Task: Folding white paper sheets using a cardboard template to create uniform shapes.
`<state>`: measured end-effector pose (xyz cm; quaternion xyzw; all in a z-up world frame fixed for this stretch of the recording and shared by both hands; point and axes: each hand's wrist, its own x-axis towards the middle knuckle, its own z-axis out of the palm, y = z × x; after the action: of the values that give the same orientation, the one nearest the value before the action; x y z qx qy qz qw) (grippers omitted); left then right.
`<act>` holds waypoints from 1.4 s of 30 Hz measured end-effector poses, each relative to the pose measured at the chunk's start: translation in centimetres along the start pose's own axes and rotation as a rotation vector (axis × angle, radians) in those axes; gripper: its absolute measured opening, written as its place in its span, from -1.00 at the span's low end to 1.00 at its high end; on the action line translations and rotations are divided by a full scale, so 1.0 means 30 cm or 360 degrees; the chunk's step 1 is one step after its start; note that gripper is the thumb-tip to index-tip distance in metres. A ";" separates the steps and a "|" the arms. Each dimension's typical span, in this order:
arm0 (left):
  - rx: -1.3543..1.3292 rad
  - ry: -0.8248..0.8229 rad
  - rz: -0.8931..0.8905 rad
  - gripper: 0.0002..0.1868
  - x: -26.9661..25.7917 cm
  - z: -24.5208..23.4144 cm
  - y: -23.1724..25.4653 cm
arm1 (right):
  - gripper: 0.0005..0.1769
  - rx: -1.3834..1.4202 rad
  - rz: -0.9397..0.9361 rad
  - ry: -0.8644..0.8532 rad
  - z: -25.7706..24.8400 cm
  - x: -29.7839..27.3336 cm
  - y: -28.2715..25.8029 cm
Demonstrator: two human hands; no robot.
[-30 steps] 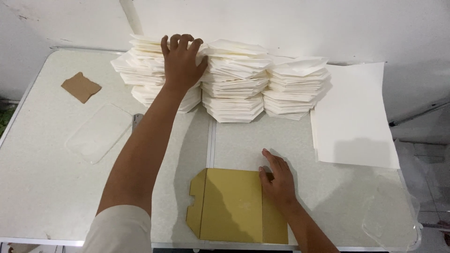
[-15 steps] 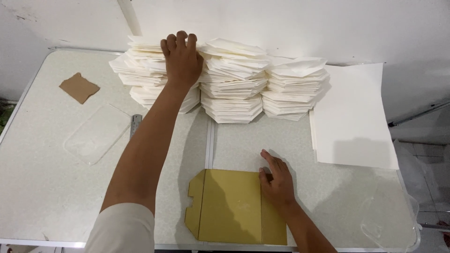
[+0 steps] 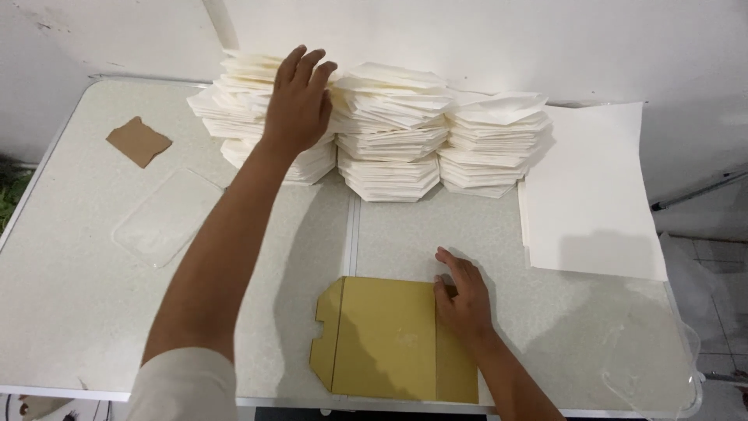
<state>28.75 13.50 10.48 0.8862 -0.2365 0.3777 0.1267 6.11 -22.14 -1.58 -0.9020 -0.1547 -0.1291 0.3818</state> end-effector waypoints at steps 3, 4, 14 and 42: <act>-0.0041 0.0121 0.0165 -0.61 -0.068 -0.047 0.039 | -0.53 0.0012 0.0002 -0.0013 -0.010 0.005 0.000; 0.0083 0.0104 0.0196 -0.60 -0.115 -0.017 0.034 | -0.56 -0.0008 0.0094 -0.0031 -0.021 0.012 -0.019; -0.0389 -0.1273 -0.0244 -0.48 -0.536 -0.085 0.608 | -0.22 -0.1300 0.0654 0.0053 -0.185 0.132 0.204; -0.0107 -0.1193 -0.0506 -0.54 -0.539 -0.105 0.732 | -0.60 -0.0734 0.1119 -0.0041 -0.426 0.245 0.265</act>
<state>5.76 1.19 1.85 0.9833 -0.1387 -0.0035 0.1174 14.41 -35.38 4.47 -0.9633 0.1907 -0.0111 0.1886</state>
